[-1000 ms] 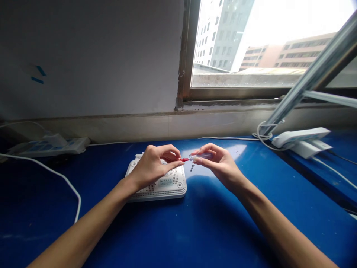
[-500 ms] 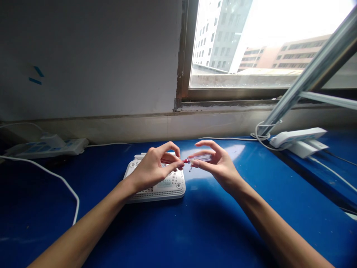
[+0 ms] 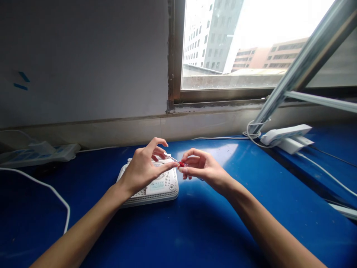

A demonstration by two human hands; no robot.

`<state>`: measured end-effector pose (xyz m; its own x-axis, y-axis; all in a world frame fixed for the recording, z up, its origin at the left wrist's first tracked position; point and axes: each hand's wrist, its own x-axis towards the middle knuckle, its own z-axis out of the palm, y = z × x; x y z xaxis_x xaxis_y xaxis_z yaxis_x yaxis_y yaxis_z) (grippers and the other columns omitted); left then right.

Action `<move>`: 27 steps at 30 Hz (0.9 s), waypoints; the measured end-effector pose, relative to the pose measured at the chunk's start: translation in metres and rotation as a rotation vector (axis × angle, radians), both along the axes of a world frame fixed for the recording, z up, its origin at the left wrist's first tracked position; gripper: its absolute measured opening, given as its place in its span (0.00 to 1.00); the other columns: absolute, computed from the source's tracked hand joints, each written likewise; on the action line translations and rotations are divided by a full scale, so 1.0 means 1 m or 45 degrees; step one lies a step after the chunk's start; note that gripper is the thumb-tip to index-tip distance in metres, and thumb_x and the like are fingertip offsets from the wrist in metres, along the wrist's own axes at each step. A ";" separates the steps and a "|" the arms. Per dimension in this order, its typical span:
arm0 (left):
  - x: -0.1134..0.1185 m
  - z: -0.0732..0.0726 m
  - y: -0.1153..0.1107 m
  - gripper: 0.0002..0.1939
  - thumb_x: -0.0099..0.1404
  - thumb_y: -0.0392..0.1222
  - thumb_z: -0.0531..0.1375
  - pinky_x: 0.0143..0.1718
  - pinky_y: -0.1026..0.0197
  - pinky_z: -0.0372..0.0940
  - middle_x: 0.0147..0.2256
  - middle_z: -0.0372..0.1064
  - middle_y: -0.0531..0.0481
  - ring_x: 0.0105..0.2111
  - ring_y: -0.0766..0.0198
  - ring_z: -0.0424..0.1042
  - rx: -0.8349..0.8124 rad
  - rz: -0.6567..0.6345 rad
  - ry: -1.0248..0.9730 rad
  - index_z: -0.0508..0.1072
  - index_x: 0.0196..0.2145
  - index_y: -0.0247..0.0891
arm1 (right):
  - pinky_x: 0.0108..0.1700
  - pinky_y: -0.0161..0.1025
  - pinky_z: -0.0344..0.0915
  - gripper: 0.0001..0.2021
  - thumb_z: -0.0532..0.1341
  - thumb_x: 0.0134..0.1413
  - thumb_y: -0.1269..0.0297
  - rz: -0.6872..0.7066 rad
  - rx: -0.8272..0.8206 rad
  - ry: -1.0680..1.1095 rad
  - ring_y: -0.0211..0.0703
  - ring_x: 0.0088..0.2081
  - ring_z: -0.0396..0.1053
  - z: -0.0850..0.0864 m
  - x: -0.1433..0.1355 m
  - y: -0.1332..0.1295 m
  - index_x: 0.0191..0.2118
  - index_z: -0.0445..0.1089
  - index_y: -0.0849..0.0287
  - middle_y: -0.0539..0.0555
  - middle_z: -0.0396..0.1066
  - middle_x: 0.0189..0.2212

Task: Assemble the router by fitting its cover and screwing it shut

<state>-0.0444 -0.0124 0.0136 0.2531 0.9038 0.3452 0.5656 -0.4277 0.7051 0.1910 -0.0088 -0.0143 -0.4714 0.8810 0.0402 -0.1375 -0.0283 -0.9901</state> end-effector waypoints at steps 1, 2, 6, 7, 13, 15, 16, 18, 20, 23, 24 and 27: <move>-0.004 0.002 -0.001 0.28 0.62 0.62 0.70 0.43 0.54 0.76 0.41 0.82 0.47 0.40 0.52 0.82 0.028 0.019 0.086 0.70 0.51 0.44 | 0.32 0.37 0.69 0.17 0.78 0.48 0.56 -0.030 0.050 -0.080 0.40 0.28 0.74 0.003 0.005 0.002 0.39 0.75 0.56 0.50 0.79 0.29; -0.010 0.005 -0.002 0.29 0.64 0.63 0.68 0.46 0.51 0.75 0.45 0.81 0.46 0.44 0.50 0.81 0.030 0.017 0.191 0.70 0.54 0.44 | 0.30 0.37 0.68 0.15 0.77 0.50 0.55 -0.054 0.106 -0.167 0.40 0.26 0.73 0.006 0.011 0.003 0.39 0.77 0.57 0.51 0.78 0.27; -0.033 0.005 -0.014 0.39 0.63 0.67 0.66 0.59 0.43 0.68 0.63 0.69 0.43 0.60 0.41 0.71 -0.026 -0.156 0.637 0.66 0.67 0.52 | 0.28 0.37 0.69 0.11 0.72 0.56 0.55 0.069 0.282 -0.443 0.41 0.26 0.72 0.020 0.038 0.009 0.37 0.82 0.57 0.53 0.79 0.29; -0.038 0.002 -0.018 0.44 0.61 0.68 0.67 0.60 0.42 0.68 0.66 0.66 0.44 0.62 0.40 0.69 -0.046 -0.200 0.717 0.62 0.70 0.56 | 0.28 0.37 0.70 0.10 0.71 0.56 0.56 0.123 0.307 -0.505 0.42 0.27 0.73 0.024 0.043 0.010 0.37 0.83 0.57 0.54 0.79 0.30; -0.050 -0.017 -0.023 0.54 0.54 0.70 0.71 0.62 0.39 0.64 0.68 0.60 0.44 0.63 0.36 0.65 -0.011 -0.192 0.860 0.55 0.73 0.60 | 0.28 0.36 0.66 0.06 0.68 0.56 0.67 0.301 0.575 -0.886 0.44 0.29 0.74 0.037 0.045 0.011 0.37 0.85 0.54 0.51 0.81 0.29; -0.050 -0.019 -0.022 0.55 0.53 0.70 0.71 0.62 0.40 0.63 0.69 0.59 0.44 0.63 0.36 0.64 -0.001 -0.220 0.880 0.54 0.73 0.61 | 0.29 0.36 0.65 0.07 0.68 0.56 0.68 0.319 0.651 -0.959 0.43 0.29 0.74 0.039 0.040 0.011 0.37 0.85 0.54 0.51 0.81 0.29; -0.049 -0.019 -0.021 0.56 0.53 0.70 0.71 0.63 0.39 0.63 0.69 0.57 0.44 0.64 0.36 0.63 0.006 -0.237 0.891 0.54 0.73 0.61 | 0.30 0.35 0.65 0.07 0.67 0.56 0.68 0.333 0.662 -0.985 0.42 0.29 0.74 0.040 0.038 0.010 0.37 0.85 0.54 0.51 0.81 0.29; -0.048 -0.019 -0.021 0.56 0.52 0.70 0.72 0.63 0.38 0.62 0.70 0.56 0.45 0.65 0.36 0.61 0.021 -0.255 0.906 0.53 0.73 0.62 | 0.31 0.35 0.64 0.08 0.66 0.57 0.67 0.349 0.658 -1.019 0.41 0.30 0.73 0.041 0.035 0.009 0.39 0.85 0.55 0.50 0.81 0.29; -0.047 -0.019 -0.022 0.55 0.53 0.68 0.72 0.63 0.38 0.62 0.70 0.55 0.46 0.64 0.36 0.61 0.032 -0.250 0.906 0.53 0.72 0.64 | 0.31 0.35 0.64 0.09 0.66 0.57 0.67 0.355 0.650 -1.044 0.40 0.29 0.72 0.042 0.034 0.007 0.41 0.84 0.56 0.50 0.80 0.29; -0.046 -0.021 -0.024 0.55 0.53 0.65 0.73 0.63 0.37 0.61 0.70 0.55 0.46 0.64 0.37 0.62 0.036 -0.237 0.888 0.53 0.72 0.65 | 0.32 0.35 0.63 0.10 0.65 0.58 0.66 0.344 0.633 -1.073 0.40 0.30 0.72 0.042 0.034 0.006 0.41 0.84 0.57 0.50 0.80 0.30; -0.046 -0.021 -0.024 0.55 0.53 0.65 0.73 0.63 0.37 0.61 0.70 0.55 0.46 0.64 0.37 0.61 0.033 -0.234 0.883 0.53 0.72 0.65 | 0.32 0.35 0.63 0.10 0.65 0.58 0.66 0.344 0.627 -1.080 0.40 0.31 0.72 0.042 0.034 0.006 0.41 0.84 0.57 0.51 0.81 0.30; -0.046 -0.023 -0.024 0.57 0.51 0.67 0.73 0.64 0.36 0.59 0.69 0.55 0.45 0.66 0.37 0.59 0.003 -0.213 0.878 0.52 0.73 0.63 | 0.34 0.35 0.64 0.09 0.65 0.58 0.67 0.354 0.617 -1.075 0.41 0.33 0.74 0.040 0.034 0.006 0.41 0.84 0.57 0.51 0.81 0.32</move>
